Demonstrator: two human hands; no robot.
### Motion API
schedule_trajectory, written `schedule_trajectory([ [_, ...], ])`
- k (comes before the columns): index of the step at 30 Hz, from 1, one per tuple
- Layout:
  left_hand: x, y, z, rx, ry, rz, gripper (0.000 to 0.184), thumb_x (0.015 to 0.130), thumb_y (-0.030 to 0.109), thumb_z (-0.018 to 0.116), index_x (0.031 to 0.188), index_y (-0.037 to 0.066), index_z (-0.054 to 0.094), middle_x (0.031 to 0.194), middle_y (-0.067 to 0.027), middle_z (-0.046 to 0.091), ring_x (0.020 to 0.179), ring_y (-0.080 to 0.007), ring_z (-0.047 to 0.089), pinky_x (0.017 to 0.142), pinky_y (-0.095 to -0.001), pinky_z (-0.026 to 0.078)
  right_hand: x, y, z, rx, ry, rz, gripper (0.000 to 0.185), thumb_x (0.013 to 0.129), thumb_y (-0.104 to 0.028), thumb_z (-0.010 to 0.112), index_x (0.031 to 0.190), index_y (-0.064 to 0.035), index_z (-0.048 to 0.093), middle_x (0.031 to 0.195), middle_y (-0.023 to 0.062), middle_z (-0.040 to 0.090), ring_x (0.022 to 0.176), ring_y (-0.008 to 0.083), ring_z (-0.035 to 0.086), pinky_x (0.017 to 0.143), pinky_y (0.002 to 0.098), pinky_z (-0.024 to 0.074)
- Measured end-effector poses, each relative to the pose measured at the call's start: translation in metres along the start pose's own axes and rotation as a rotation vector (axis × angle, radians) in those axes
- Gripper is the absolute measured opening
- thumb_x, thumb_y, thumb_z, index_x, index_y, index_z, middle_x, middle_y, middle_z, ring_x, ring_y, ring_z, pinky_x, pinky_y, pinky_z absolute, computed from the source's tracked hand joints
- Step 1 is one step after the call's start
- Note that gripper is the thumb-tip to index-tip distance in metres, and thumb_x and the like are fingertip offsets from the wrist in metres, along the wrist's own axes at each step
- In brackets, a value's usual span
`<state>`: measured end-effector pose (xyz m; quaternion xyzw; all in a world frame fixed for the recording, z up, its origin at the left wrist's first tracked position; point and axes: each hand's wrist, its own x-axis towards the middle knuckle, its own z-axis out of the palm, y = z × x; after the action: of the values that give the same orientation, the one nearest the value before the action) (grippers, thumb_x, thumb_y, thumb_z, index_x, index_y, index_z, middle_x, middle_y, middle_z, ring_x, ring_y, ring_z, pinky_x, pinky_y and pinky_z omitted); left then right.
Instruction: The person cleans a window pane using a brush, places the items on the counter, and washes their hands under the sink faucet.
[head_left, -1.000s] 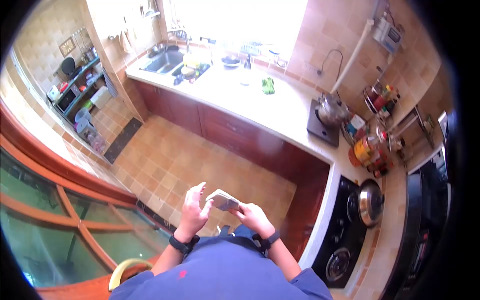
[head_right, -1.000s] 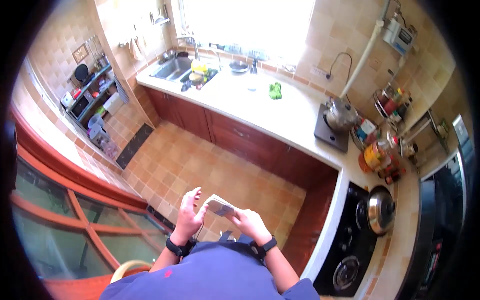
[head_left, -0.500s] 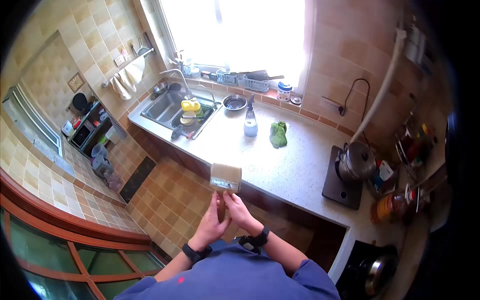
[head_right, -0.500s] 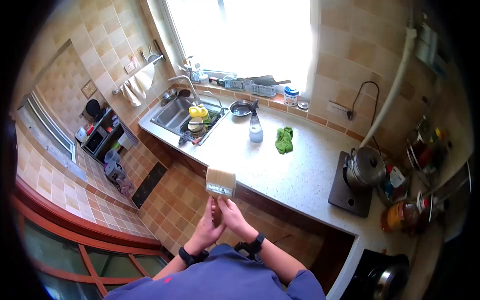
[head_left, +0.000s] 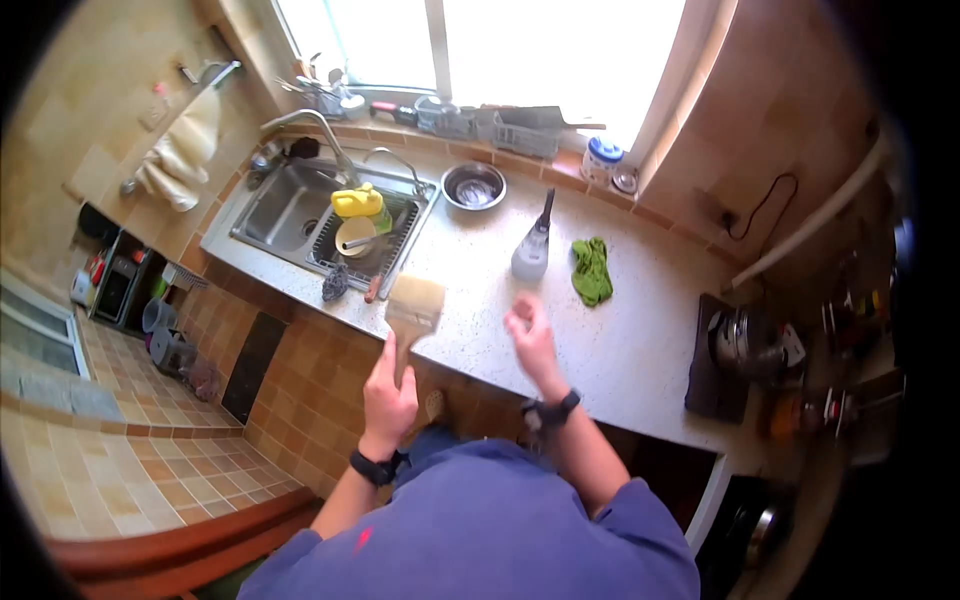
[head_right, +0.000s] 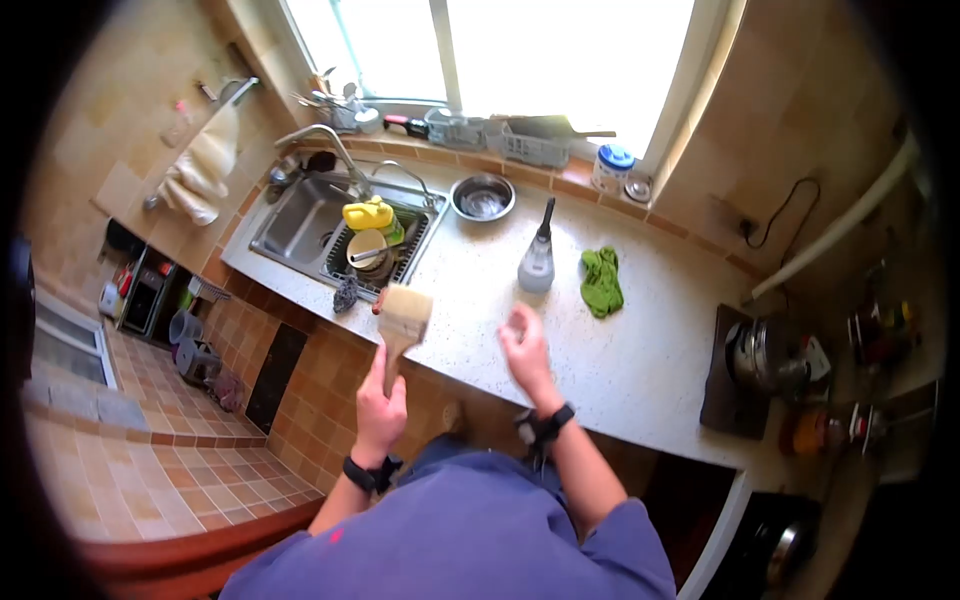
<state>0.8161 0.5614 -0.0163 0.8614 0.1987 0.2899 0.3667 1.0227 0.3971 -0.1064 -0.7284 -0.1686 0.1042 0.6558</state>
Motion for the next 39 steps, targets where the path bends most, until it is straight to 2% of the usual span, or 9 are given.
schedule_trajectory([
  [6, 0.116, -0.048, -0.023, -0.029, -0.204, 0.043, 0.060, 0.091, 0.000, 0.059, 0.149, -0.004, 0.046, 0.126, -0.0318, 0.065, 0.118, -0.0423, 0.065, 0.100, -0.0404, 0.051, 0.134, 0.034, -0.018, -0.388, 0.376, 0.004, 0.084, 0.086, -0.026, 0.079, 0.153, 0.0023, 0.035, 0.153, 0.0226, 0.045, 0.142, 0.0340, 0.044, 0.115, 0.0442, 0.0393],
  [11, 0.210, -0.047, 0.008, -0.084, -0.278, 0.181, 0.058, 0.090, 0.002, 0.062, 0.146, -0.003, 0.050, 0.128, -0.0298, 0.065, 0.121, -0.0406, 0.064, 0.103, -0.0406, 0.050, 0.195, 0.070, -0.019, -0.335, 0.317, -0.234, 0.089, 0.081, -0.023, 0.084, 0.152, -0.0002, 0.037, 0.152, 0.0213, 0.047, 0.144, 0.0337, 0.043, 0.120, 0.0399, 0.0339],
  [13, 0.250, -0.027, 0.023, -0.089, -0.315, 0.246, 0.057, 0.090, 0.003, 0.063, 0.145, -0.002, 0.051, 0.126, -0.0302, 0.065, 0.119, -0.0426, 0.064, 0.100, -0.0421, 0.052, 0.201, 0.052, -0.020, -0.318, 0.160, -0.047, 0.065, 0.084, -0.018, 0.081, 0.140, -0.0092, 0.050, 0.117, 0.0137, 0.069, 0.097, 0.0251, 0.069, 0.086, 0.0358, 0.0546],
  [14, 0.272, -0.021, 0.039, -0.113, -0.326, 0.273, 0.055, 0.090, 0.003, 0.062, 0.144, -0.001, 0.053, 0.118, -0.0306, 0.066, 0.108, -0.0444, 0.067, 0.094, -0.0435, 0.053, 0.208, 0.060, -0.017, -0.230, 0.224, -0.282, 0.056, 0.085, -0.014, 0.079, 0.134, -0.0115, 0.052, 0.092, 0.0074, 0.069, 0.073, 0.0188, 0.064, 0.069, 0.0337, 0.0531],
  [26, 0.630, 0.201, 0.235, 0.279, 0.088, 0.560, 0.053, 0.087, 0.003, 0.060, 0.139, -0.005, 0.055, 0.079, -0.0261, 0.070, 0.069, -0.0384, 0.071, 0.069, -0.0452, 0.060, 0.212, 0.078, 0.000, -0.259, 0.396, -0.259, 0.049, 0.086, -0.011, 0.067, 0.134, -0.0073, 0.055, 0.080, 0.0152, 0.066, 0.066, 0.0326, 0.068, 0.062, 0.0417, 0.0555],
  [29, 0.649, 0.203, 0.271, 0.388, 0.175, 0.556, 0.063, 0.086, 0.003, 0.061, 0.147, -0.004, 0.047, 0.083, -0.0239, 0.071, 0.072, -0.0363, 0.073, 0.069, -0.0430, 0.061, 0.211, 0.072, 0.000, -0.248, 0.367, -0.223, 0.051, 0.084, -0.009, 0.067, 0.134, -0.0073, 0.056, 0.079, 0.0162, 0.067, 0.067, 0.0345, 0.067, 0.064, 0.0433, 0.0554],
  [34, 0.619, 0.161, 0.292, 0.419, -0.008, 0.450, 0.036, 0.087, 0.003, 0.058, 0.121, -0.005, 0.067, 0.084, -0.0263, 0.070, 0.078, -0.0417, 0.072, 0.071, -0.0468, 0.060, 0.209, 0.079, 0.003, -0.273, 0.380, -0.249, 0.052, 0.082, -0.008, 0.066, 0.133, -0.0063, 0.057, 0.079, 0.0153, 0.066, 0.067, 0.0359, 0.065, 0.064, 0.0436, 0.0551],
  [35, 0.616, 0.149, 0.290, 0.383, -0.151, 0.445, 0.054, 0.088, 0.001, 0.055, 0.142, -0.003, 0.054, 0.083, -0.0277, 0.070, 0.074, -0.0416, 0.072, 0.070, -0.0477, 0.060, 0.207, 0.078, 0.003, -0.276, 0.382, -0.242, 0.051, 0.082, -0.008, 0.066, 0.133, -0.0060, 0.057, 0.080, 0.0156, 0.066, 0.067, 0.0359, 0.066, 0.064, 0.0435, 0.0552],
  [39, 0.607, 0.155, 0.254, 0.345, -0.023, 0.523, 0.064, 0.091, 0.002, 0.056, 0.152, -0.002, 0.040, 0.081, -0.0275, 0.069, 0.068, -0.0407, 0.071, 0.065, -0.0487, 0.060, 0.213, 0.074, 0.003, -0.256, 0.392, -0.241, 0.050, 0.083, -0.007, 0.066, 0.132, -0.0048, 0.058, 0.083, 0.0166, 0.067, 0.069, 0.0356, 0.067, 0.065, 0.0428, 0.0555],
])
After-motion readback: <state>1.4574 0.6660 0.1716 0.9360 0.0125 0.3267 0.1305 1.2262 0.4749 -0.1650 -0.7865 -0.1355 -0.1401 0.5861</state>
